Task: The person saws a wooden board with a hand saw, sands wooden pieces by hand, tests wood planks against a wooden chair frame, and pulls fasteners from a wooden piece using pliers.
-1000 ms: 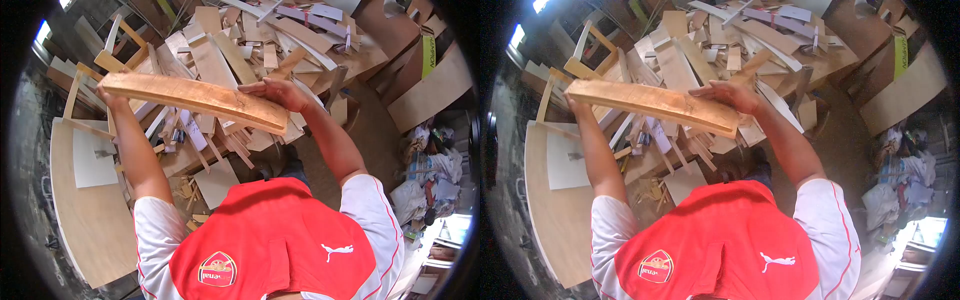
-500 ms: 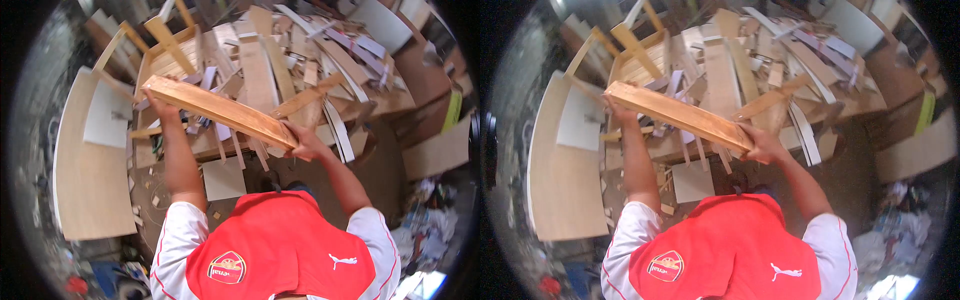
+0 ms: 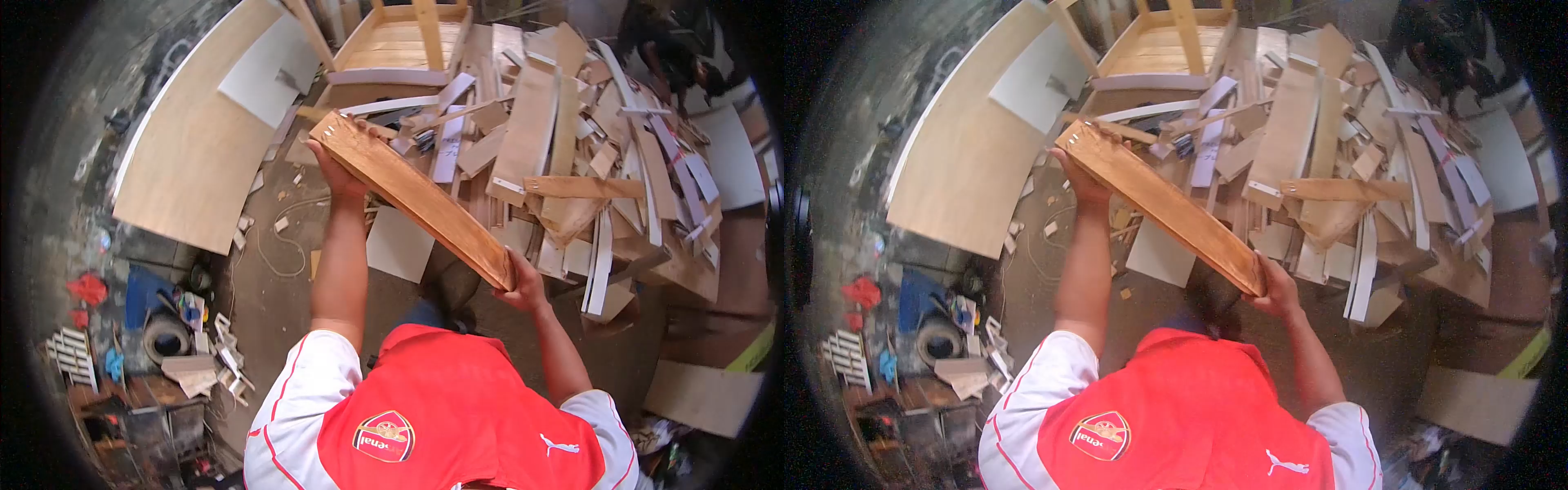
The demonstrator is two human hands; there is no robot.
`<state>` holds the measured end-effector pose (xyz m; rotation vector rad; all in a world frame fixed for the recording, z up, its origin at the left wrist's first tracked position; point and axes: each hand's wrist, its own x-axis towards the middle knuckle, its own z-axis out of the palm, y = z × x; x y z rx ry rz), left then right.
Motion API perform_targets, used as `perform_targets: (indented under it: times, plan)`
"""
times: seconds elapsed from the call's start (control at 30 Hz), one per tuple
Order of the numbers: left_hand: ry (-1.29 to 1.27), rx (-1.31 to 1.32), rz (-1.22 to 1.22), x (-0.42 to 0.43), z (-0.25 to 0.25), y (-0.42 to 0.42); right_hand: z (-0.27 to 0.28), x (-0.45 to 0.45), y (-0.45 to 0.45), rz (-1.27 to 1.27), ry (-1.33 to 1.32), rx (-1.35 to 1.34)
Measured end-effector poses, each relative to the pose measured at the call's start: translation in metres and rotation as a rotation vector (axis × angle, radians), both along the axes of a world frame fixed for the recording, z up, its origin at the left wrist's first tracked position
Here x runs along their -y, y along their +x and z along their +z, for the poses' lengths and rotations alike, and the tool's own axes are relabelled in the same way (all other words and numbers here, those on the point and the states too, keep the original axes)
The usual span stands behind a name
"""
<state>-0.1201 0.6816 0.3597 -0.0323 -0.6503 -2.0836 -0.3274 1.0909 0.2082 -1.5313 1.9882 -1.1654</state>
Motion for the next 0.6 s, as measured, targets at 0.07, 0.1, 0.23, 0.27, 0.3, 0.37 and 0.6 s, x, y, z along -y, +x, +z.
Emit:
perform_targets:
  times: [0.07,0.1,0.23,0.27,0.3,0.37,0.6]
  plan:
    - [-0.041,0.06,0.019,-0.006,-0.004,0.028,-0.003,0.004,0.017,0.006,-0.008,-0.013]
    - [-0.018,0.112,0.124,-0.003,-0.008,0.042,-0.005,0.006,0.023,0.019,0.015,-0.022]
    - [0.125,0.356,0.478,0.009,-0.023,0.087,-0.001,0.025,0.043,0.064,0.06,-0.103]
    - [0.178,0.395,0.501,0.01,-0.028,0.103,0.002,0.031,0.048,0.071,0.058,-0.136]
    - [0.231,0.433,0.521,0.012,-0.03,0.118,0.002,0.039,0.053,0.101,0.088,-0.145]
    - [0.341,0.479,0.519,0.028,-0.071,0.162,-0.001,0.056,0.065,0.156,0.144,-0.164]
    - [0.639,0.615,0.661,0.062,-0.189,0.319,-0.032,0.142,0.138,0.397,0.38,-0.221]
